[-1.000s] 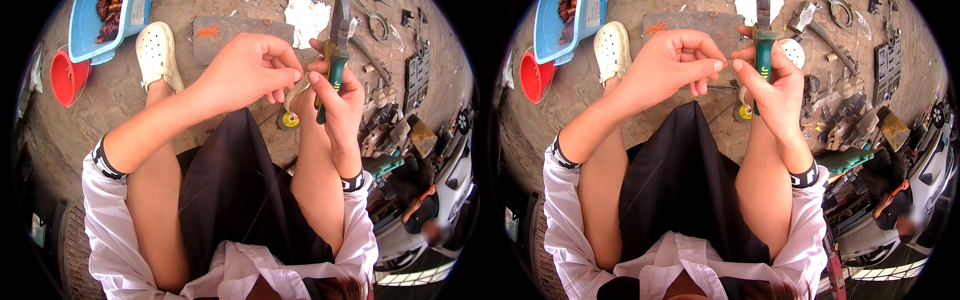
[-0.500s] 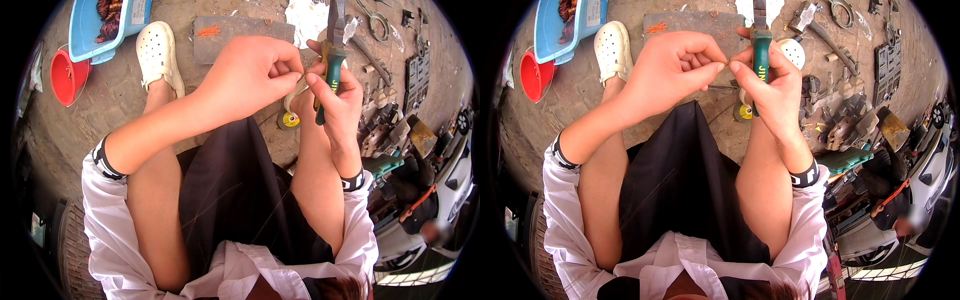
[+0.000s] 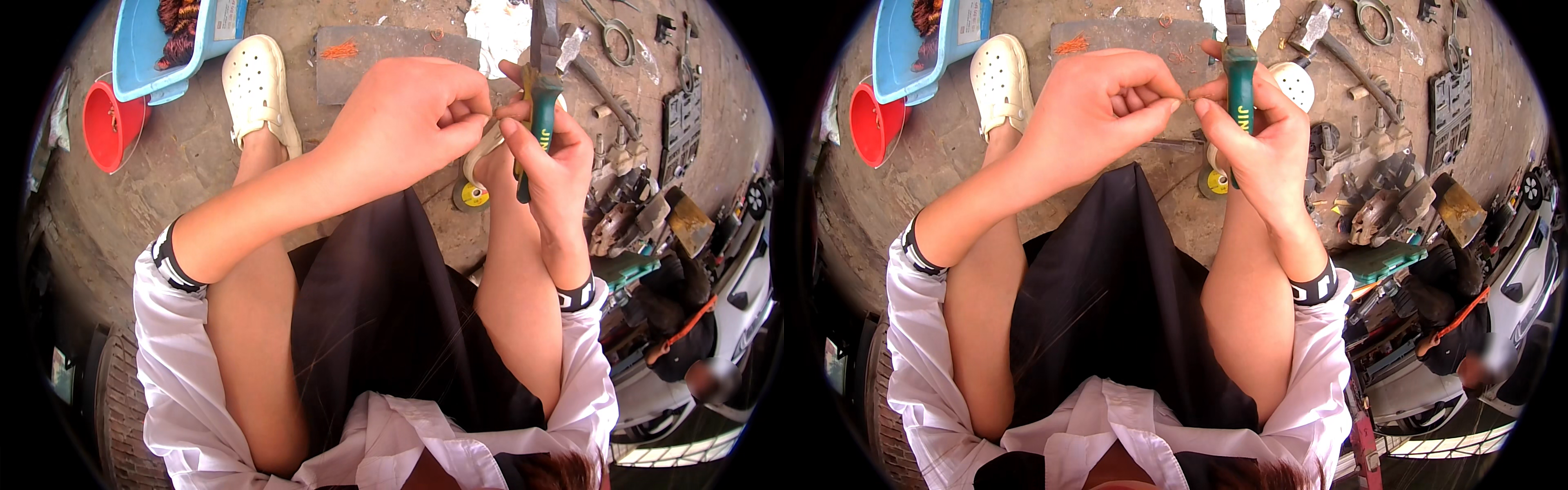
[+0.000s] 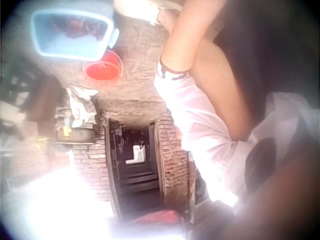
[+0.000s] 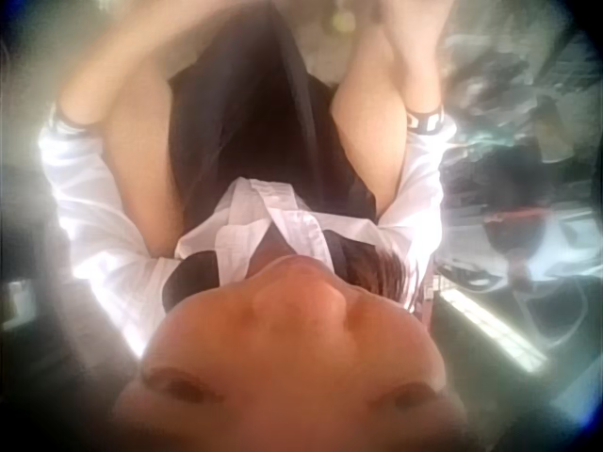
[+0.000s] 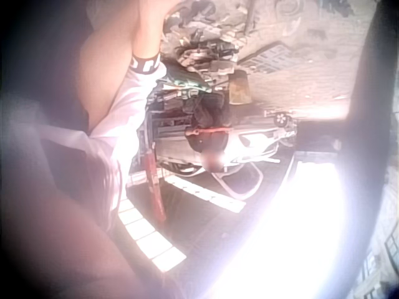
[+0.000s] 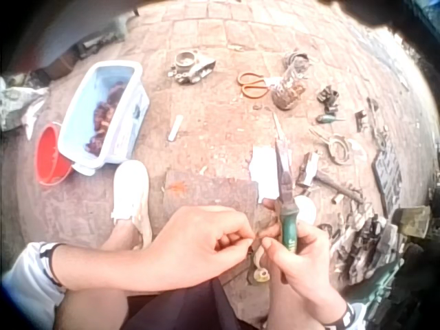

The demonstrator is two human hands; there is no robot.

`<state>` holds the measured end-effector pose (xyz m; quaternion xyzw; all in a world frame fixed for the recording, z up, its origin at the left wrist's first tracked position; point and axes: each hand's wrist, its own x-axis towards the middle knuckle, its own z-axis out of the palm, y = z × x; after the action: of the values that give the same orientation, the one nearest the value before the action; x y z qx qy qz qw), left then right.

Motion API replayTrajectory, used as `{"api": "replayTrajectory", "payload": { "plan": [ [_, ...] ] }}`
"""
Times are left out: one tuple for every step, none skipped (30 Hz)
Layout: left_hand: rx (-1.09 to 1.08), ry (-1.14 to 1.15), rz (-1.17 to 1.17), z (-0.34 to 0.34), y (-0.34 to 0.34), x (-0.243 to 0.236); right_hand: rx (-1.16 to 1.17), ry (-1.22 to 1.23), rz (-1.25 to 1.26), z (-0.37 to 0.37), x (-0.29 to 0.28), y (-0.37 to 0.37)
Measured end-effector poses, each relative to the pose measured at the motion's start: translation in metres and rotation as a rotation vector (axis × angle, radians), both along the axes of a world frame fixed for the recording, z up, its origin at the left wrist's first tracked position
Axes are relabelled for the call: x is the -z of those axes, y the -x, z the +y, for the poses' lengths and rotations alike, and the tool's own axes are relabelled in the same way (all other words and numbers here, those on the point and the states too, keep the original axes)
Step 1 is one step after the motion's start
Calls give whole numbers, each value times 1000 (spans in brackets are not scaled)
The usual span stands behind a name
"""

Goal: The person sits on the floor and uses pliers to strip the insulation from a small wire. They repeatedly grip and pull the wire to remove the outer coating, then inspect the stripped end.

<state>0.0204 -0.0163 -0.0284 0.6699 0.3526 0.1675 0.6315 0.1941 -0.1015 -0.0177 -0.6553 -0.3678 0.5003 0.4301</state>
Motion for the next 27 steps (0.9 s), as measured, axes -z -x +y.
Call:
{"api": "replayTrajectory", "payload": {
  "plan": [
    [8, 14, 9, 0, 0, 0, 0, -20, 2, -1, 4, -1],
    [14, 29, 19, 0, 0, 0, -2, -40, 4, -1, 6, -1],
    [16, 106, 17, 0, 0, 0, 22, -12, 28, -1, 4, 0],
    [18, 184, 16, 1, 0, 0, 47, 17, 51, 0, 1, 1],
    [20, 262, 12, 1, 0, 0, 72, 45, 73, 0, -2, 1],
    [21, 289, 10, 2, 0, -1, 78, 41, 66, 0, -3, 0],
    [22, 317, 7, 3, 0, -2, 85, 36, 59, 0, -3, -1],
    [23, 344, 6, 3, 1, -3, 92, 32, 54, -1, -2, -2],
    [23, 377, -11, 3, 2, -2, 91, 31, 56, -1, -2, -2],
    [22, 409, -27, 4, 2, -2, 90, 31, 57, -1, -3, -2],
    [21, 442, -43, 4, 3, -2, 89, 31, 59, -1, -3, -2],
    [27, 442, -33, 4, 3, -2, 78, 25, 58, -1, -4, -1],
    [34, 442, -24, 5, 3, -2, 66, 19, 56, -1, -5, -1],
    [40, 443, -15, 5, 3, -1, 55, 14, 54, 0, -5, 0],
    [48, 446, -4, 6, 3, -2, 50, 5, 57, 0, -4, -1],
    [56, 450, 8, 7, 3, -3, 46, -4, 60, -1, -3, -1],
    [64, 453, 20, 7, 3, -4, 40, -14, 64, -1, -2, -2],
    [72, 465, 7, 7, 3, -3, 40, -10, 58, -1, -2, -2],
    [79, 477, -6, 7, 3, -2, 40, -6, 53, -1, -2, -3],
    [85, 488, -19, 7, 4, 0, 38, -2, 48, -1, -1, -3],
    [75, 499, -49, 7, 4, 0, 50, -5, 54, -1, 0, -3],
    [64, 510, -79, 6, 5, 1, 63, -8, 60, 0, 2, -3],
    [56, 521, -110, 6, 5, 1, 77, -10, 64, 0, 3, -3],
    [63, 521, -106, 7, 5, 2, 114, 18, 106, -1, 3, -4],
    [69, 520, -102, 7, 6, 3, 151, 46, 148, -1, 3, -4],
    [75, 519, -99, 8, 6, 3, 188, 73, 190, -1, 2, -3],
    [72, 482, -96, 8, 6, 4, 204, 79, 207, -1, 2, -3]
  ]
}}
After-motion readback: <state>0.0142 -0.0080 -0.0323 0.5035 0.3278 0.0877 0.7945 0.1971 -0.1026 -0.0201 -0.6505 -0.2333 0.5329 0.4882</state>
